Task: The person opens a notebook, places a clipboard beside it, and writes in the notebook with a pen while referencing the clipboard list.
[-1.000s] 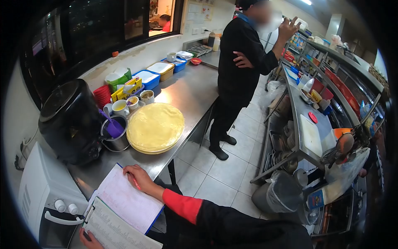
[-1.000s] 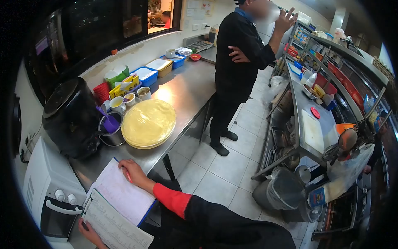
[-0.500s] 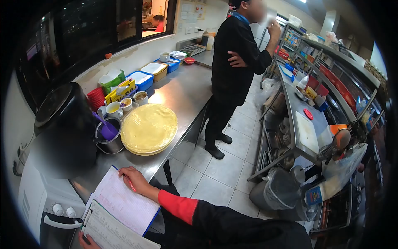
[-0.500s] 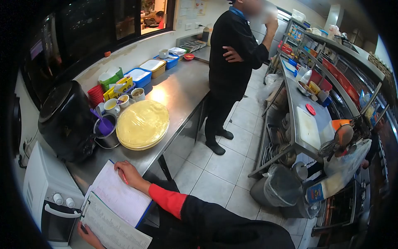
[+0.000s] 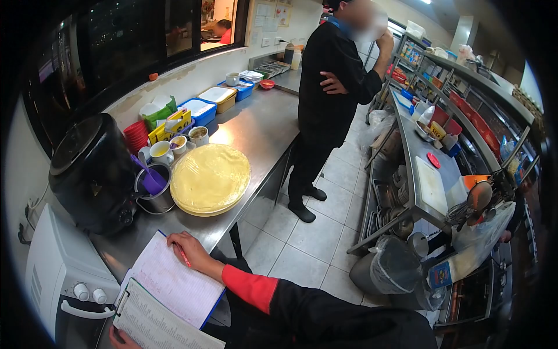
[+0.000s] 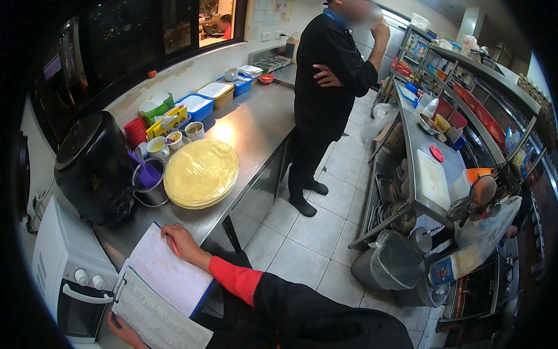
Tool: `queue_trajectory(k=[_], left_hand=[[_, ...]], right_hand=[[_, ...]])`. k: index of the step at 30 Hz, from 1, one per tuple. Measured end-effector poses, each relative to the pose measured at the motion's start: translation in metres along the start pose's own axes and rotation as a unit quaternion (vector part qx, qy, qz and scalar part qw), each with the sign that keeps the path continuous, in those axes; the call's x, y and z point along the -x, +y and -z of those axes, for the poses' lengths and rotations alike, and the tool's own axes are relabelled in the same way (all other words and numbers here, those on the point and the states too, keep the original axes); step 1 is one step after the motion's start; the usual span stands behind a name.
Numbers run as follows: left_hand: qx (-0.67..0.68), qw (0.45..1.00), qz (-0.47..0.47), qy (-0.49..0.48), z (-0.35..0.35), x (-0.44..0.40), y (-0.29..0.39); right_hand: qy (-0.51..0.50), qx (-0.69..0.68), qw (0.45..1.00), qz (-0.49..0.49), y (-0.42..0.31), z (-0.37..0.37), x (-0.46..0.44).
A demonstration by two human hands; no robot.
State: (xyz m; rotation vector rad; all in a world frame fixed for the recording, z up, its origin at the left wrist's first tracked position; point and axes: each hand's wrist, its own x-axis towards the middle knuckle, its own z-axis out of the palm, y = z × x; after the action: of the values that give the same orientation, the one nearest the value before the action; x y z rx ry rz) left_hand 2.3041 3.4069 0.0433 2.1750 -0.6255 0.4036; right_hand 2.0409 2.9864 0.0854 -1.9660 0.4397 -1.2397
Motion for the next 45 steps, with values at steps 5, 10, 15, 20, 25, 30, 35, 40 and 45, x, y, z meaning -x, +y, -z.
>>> queue_trajectory(k=[5,10,15,20,25,30,35,40,45], left_hand=[[-0.026,0.993,-0.062,0.096,0.020,0.009,0.102],[-0.127,0.990,-0.007,0.056,0.006,-0.002,0.006],[-0.232,0.967,-0.076,0.069,0.000,-0.008,-0.017],[-0.262,0.963,-0.029,0.054,0.002,-0.005,0.007],[-0.277,0.958,-0.030,0.067,0.001,-0.004,0.003],[-0.246,0.966,-0.056,0.053,0.000,-0.004,-0.008],[-0.258,0.964,-0.039,0.056,-0.002,-0.005,-0.008],[-0.256,0.965,-0.040,0.049,-0.001,-0.005,-0.009],[-0.238,0.968,-0.061,0.058,0.000,-0.005,-0.010]], right_hand=[[-0.001,-0.003,1.000,0.001,0.001,0.000,0.000],[0.008,-0.002,1.000,0.013,0.002,-0.002,0.000],[0.003,0.002,1.000,0.010,0.001,-0.001,0.000],[0.000,-0.004,1.000,0.006,0.002,0.000,0.000],[0.004,0.003,1.000,0.005,0.003,-0.002,0.001],[-0.004,-0.002,1.000,-0.004,0.000,0.001,0.000],[0.003,-0.009,1.000,-0.003,-0.001,0.000,0.000],[-0.001,-0.001,1.000,0.004,0.001,-0.001,0.000],[0.001,-0.003,1.000,0.005,0.001,0.000,0.000]])
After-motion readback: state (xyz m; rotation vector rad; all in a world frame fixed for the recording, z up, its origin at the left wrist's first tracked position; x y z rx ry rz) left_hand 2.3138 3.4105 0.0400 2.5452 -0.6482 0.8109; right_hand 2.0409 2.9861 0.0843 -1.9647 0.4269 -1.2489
